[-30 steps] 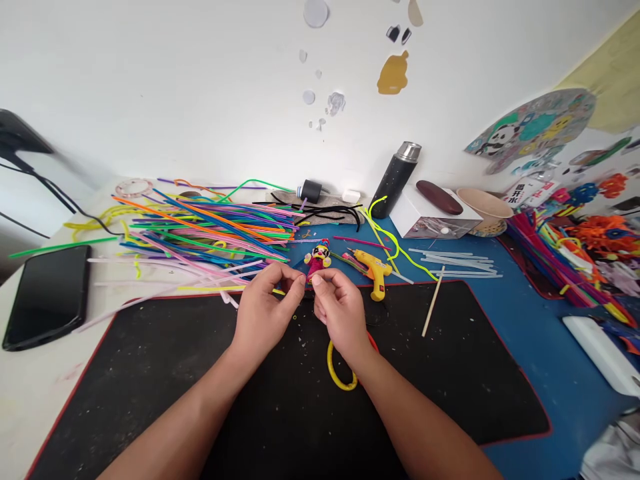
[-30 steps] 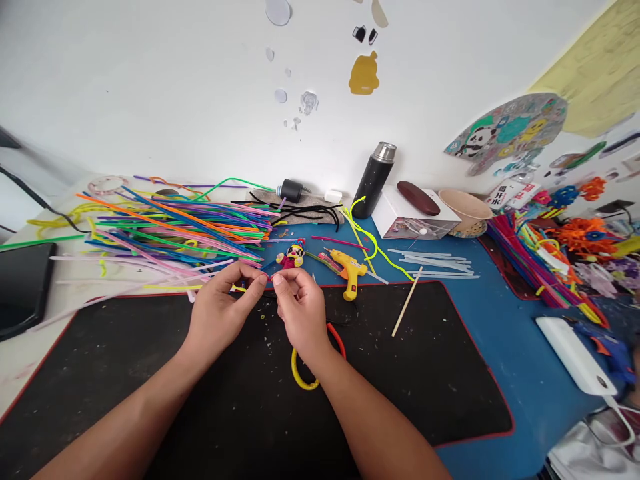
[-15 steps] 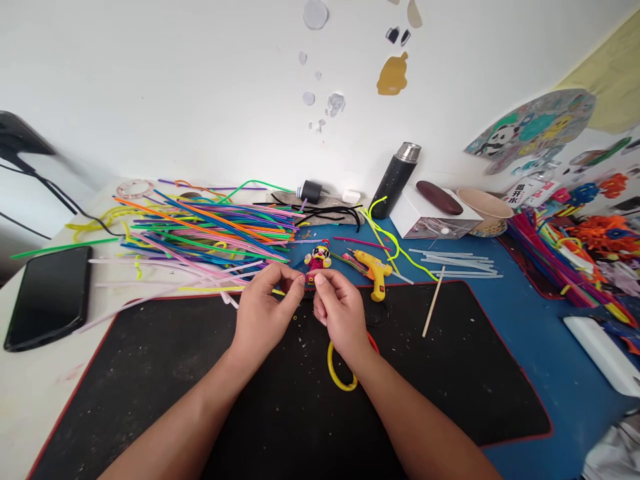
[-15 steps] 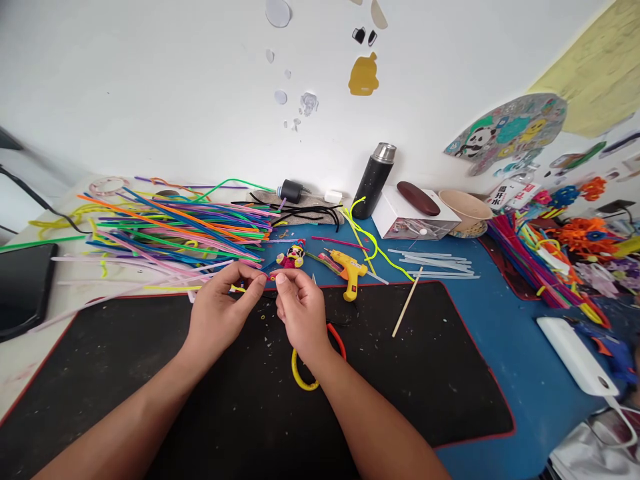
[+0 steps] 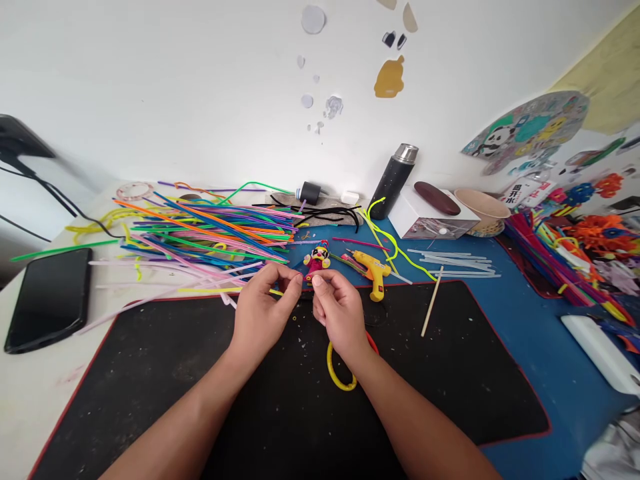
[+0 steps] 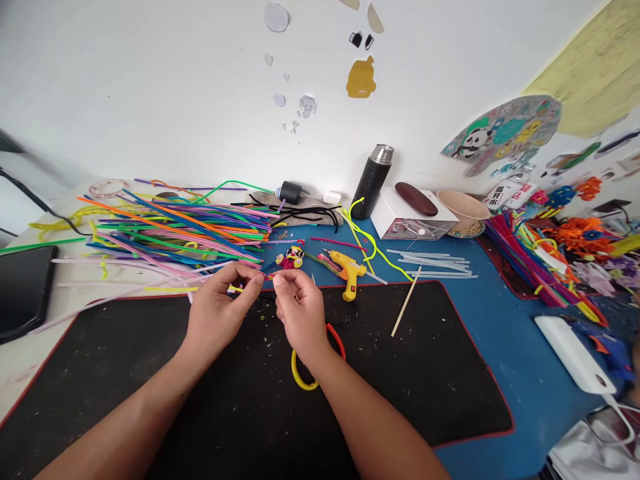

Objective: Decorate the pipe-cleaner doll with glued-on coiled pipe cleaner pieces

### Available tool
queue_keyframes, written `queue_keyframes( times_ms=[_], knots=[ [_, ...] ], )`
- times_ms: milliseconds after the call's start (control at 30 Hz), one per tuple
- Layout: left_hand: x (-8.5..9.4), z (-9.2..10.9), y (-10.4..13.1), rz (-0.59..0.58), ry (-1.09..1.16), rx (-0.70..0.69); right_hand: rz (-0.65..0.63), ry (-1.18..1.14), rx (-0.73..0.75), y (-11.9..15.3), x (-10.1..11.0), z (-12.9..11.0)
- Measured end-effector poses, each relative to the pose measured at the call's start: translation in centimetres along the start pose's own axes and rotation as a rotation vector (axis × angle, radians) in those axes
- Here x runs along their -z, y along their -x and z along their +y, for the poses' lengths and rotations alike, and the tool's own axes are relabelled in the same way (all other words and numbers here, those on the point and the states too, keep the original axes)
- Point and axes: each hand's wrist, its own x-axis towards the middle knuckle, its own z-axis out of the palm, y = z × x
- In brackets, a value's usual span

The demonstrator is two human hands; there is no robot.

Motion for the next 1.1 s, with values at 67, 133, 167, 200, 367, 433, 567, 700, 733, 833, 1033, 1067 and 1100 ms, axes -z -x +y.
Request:
queue_keyframes(
  times_ms=[67,133,167,200,367,433,567,700,733,833,1033,1067,1100],
  knots=[
    [0.0,-0.1,-0.1,0.004,-0.008,0.006,0.010,0.012,0.005,0.0,0.0,-0.2],
    [0.2,-0.2,-0.3,-0.002,-0.021,0.026,0.016,0.024,0.018,0.1,0.1,-0.5],
    [0.4,-0.3,-0.5,-0.016,-0.029,0.041,0.018,0.029,0.027,0.1,0.1,-0.6],
    [0.7,-0.3,-0.8,-0.047,-0.037,0.058,0.020,0.033,0.033,0.1,0.2,-0.8],
    [2.5,-0.5,-1.6,-0.447,-0.161,0.120,0.028,0.094,0.023,0.5,1.5,-1.3],
    [3.2,-0.4,-1.5,-0.611,-0.238,0.125,0.021,0.129,0.013,0.8,2.2,-1.3],
    [3.9,-0.6,-1.1,-0.729,-0.479,0.104,-0.016,0.245,0.007,1.6,3.5,-1.2],
    [3.9,-1.1,-0.8,-0.712,-0.617,0.047,-0.094,0.488,0.079,2.4,3.9,-1.2],
    [3.9,-1.2,-0.8,-0.715,-0.630,0.049,-0.124,0.555,0.095,2.6,3.9,-1.2],
    [4.2,-1.2,-0.7,-0.710,-0.668,0.054,-0.224,0.721,0.111,2.7,3.6,-1.3],
    [5.2,-1.2,-1.0,-0.731,-0.626,0.038,-0.302,0.977,0.200,2.3,3.3,-1.3],
    [5.4,-1.2,-1.1,-0.728,-0.624,0.043,-0.309,1.013,0.205,2.3,3.3,-1.3],
    [5.6,-1.3,-1.3,-0.717,-0.630,0.052,-0.316,1.046,0.208,2.2,3.3,-1.3]
  ],
)
